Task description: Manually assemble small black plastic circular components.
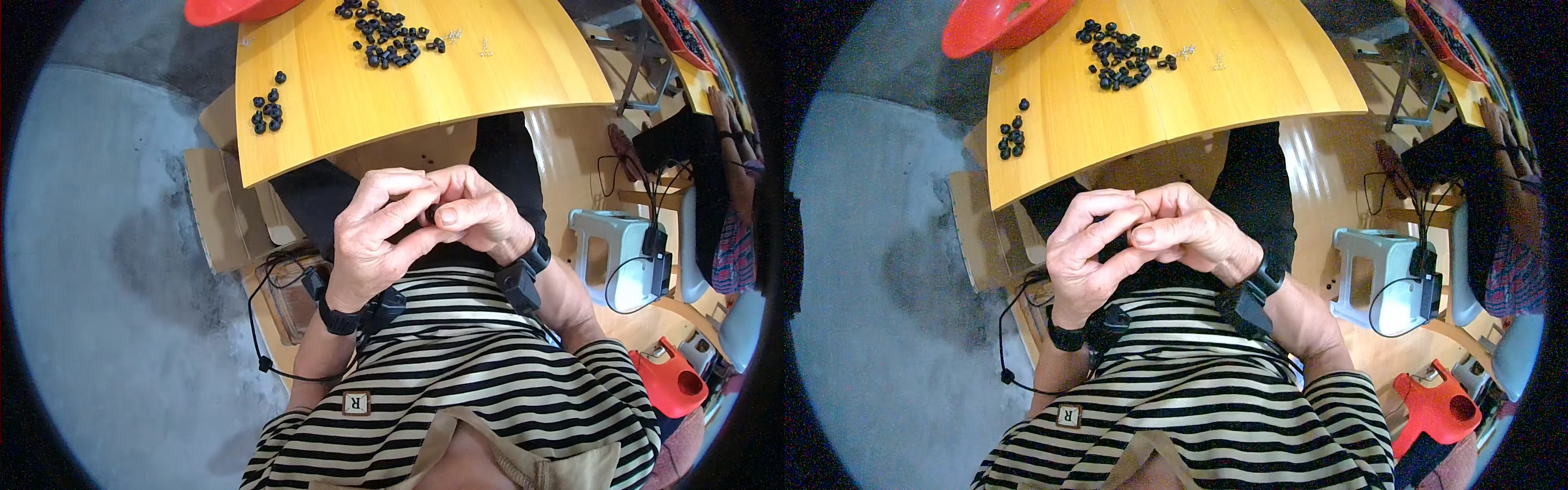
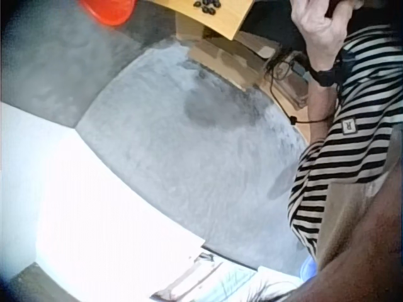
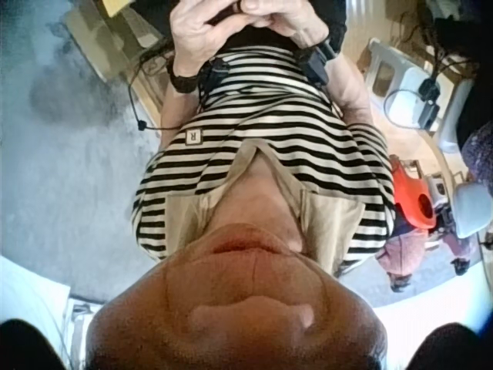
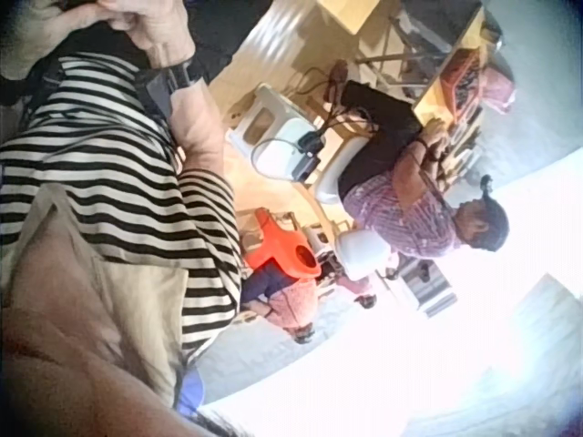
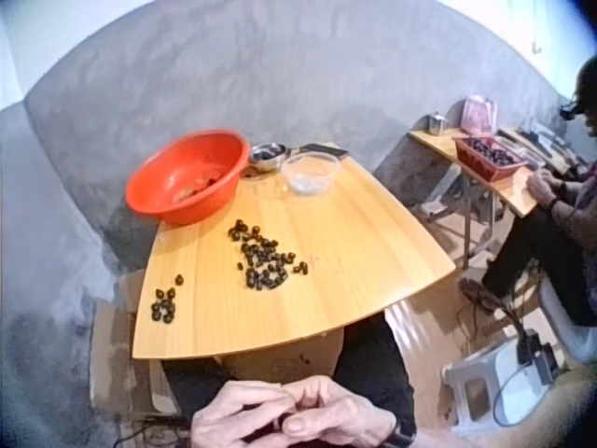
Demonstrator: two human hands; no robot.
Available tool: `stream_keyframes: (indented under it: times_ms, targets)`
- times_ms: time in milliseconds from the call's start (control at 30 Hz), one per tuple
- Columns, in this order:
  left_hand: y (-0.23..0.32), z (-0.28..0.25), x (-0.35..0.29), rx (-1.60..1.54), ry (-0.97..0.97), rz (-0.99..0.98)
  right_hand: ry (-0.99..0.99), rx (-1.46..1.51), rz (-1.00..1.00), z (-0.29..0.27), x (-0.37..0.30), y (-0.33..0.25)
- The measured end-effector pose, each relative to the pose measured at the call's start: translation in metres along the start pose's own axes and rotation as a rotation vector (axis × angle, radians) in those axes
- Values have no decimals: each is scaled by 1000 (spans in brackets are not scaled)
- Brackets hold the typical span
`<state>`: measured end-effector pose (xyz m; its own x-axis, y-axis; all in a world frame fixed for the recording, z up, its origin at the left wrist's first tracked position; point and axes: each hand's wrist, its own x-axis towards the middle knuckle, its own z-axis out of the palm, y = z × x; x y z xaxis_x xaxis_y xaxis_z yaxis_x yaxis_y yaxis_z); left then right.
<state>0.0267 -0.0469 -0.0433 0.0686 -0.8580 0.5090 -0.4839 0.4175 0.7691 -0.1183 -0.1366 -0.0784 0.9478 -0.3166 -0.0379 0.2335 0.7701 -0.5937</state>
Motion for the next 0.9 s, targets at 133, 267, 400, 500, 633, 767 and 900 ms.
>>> stream_keyframes:
  times_ms: [133, 267, 400, 500, 633, 767, 900]
  targets:
    - [-8, -1, -1, 45, -11, 83, 29, -3, -19, 3, -1, 0]
    - [-4, 1, 4, 47, 5, 97, 43, 20, -43, 8, -3, -3]
    - [-5, 4, 6, 34, 44, 98, 68, 32, -52, 8, -1, -2]
    - [-3, 5, 3, 19, 57, 84, 26, 171, -57, 11, 0, 1]
    - [2, 1, 7, 3, 76, 32, 58, 91, -69, 10, 0, -5]
    - [-1, -4, 3, 70, 88, 37, 237, -115, -156, 14, -5, -8]
    - [1, -3, -1, 112, 98, -23, 413, -363, -345, 24, -11, -6]
